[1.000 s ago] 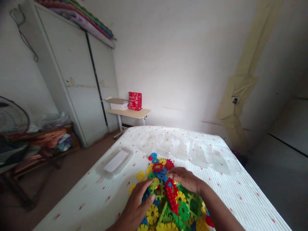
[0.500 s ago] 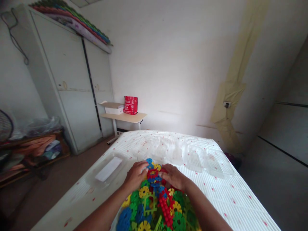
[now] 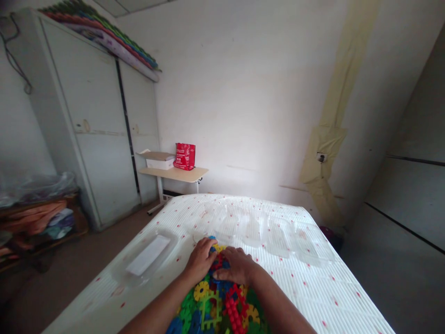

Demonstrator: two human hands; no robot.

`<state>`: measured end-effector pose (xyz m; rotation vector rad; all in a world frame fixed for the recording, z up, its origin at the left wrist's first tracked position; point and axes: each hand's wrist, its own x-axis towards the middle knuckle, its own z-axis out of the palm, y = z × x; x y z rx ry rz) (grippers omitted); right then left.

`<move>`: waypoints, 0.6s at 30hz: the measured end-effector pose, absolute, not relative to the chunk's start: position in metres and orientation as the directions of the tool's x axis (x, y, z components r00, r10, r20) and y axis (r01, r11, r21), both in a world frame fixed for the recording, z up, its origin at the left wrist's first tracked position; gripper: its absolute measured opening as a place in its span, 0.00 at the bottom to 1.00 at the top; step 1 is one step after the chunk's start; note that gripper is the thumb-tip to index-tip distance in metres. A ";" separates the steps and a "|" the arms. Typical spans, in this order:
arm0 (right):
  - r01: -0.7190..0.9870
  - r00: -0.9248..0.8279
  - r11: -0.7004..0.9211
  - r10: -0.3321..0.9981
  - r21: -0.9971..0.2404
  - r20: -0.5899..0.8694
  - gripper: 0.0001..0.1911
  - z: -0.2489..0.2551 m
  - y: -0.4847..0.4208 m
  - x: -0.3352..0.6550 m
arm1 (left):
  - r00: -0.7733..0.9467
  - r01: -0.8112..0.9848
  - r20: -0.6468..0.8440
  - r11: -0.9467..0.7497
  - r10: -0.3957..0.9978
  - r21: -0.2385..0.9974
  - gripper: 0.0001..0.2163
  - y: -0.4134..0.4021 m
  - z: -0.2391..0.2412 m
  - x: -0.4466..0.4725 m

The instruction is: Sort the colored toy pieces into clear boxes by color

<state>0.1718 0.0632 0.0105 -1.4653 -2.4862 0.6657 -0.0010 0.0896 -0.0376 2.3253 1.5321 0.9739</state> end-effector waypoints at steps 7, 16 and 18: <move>0.759 -0.472 0.397 0.881 -0.516 -0.018 0.32 0.009 0.062 0.175 | 0.270 0.725 0.387 -0.451 0.882 0.521 0.12 0.094 -0.038 -0.004; 0.809 -0.433 0.325 0.893 -0.490 -0.124 0.32 0.020 0.059 0.172 | 0.293 0.844 0.321 -0.401 0.901 0.355 0.12 0.084 -0.025 0.002; 0.810 -0.426 0.317 0.896 -0.493 -0.126 0.31 0.022 0.057 0.172 | 0.307 0.837 0.336 -0.420 0.891 0.350 0.11 0.081 -0.024 0.002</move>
